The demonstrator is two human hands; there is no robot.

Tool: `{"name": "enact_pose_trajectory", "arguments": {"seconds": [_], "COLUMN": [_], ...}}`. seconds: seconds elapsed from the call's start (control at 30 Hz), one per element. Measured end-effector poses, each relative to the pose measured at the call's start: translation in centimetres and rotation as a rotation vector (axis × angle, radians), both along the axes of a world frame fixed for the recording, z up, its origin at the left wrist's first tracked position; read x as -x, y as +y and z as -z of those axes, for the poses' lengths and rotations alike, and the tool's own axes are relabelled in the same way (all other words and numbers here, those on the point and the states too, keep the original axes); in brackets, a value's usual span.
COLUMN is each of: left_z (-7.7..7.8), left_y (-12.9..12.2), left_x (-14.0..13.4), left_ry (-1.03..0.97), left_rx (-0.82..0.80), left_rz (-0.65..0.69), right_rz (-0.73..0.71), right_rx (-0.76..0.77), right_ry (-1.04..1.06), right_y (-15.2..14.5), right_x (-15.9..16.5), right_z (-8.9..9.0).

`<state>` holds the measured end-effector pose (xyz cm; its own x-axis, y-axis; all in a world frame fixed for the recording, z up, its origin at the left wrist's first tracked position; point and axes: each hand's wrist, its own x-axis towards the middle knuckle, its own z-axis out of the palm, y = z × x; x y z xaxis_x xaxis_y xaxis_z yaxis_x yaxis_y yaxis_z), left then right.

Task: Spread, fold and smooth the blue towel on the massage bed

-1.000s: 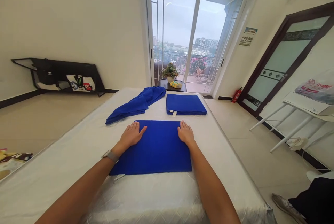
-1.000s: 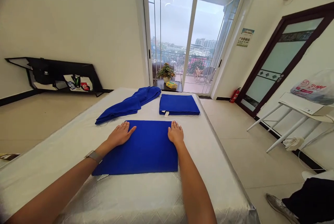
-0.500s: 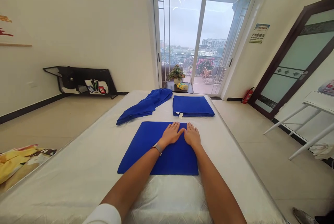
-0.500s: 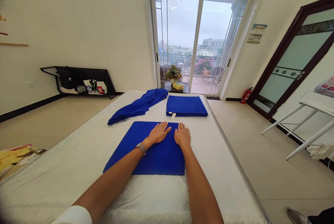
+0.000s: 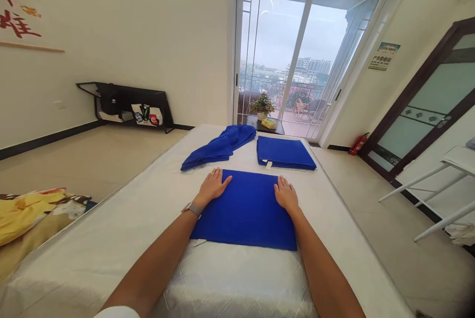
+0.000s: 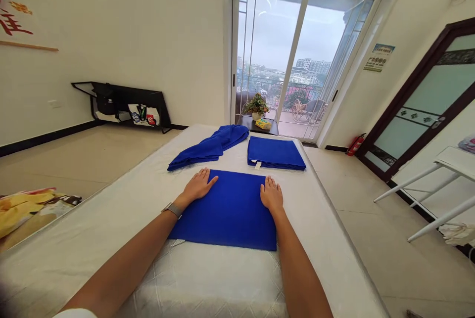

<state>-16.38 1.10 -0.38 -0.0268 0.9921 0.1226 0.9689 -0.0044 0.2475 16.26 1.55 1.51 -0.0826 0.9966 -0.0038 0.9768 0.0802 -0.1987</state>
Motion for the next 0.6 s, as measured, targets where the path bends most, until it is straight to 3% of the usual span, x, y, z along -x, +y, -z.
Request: {"name": "enact_pose_trajectory", "arguments": {"seconds": [0.33,0.6], "left_z": [-0.6,0.2], "left_y": [-0.5,0.0], "left_x": [-0.5,-0.4], "left_ry": [-0.033,0.014], "left_rx": [-0.035,-0.057], "left_rz": [-0.003,-0.008], "right_rz": [0.034,0.027], "right_rx": [0.044,0.020], "right_ry": [-0.054,-0.038], "right_y": [-0.5,-3.9], "right_x": [0.3,-0.4], "right_z": [-1.2,-0.6]}}
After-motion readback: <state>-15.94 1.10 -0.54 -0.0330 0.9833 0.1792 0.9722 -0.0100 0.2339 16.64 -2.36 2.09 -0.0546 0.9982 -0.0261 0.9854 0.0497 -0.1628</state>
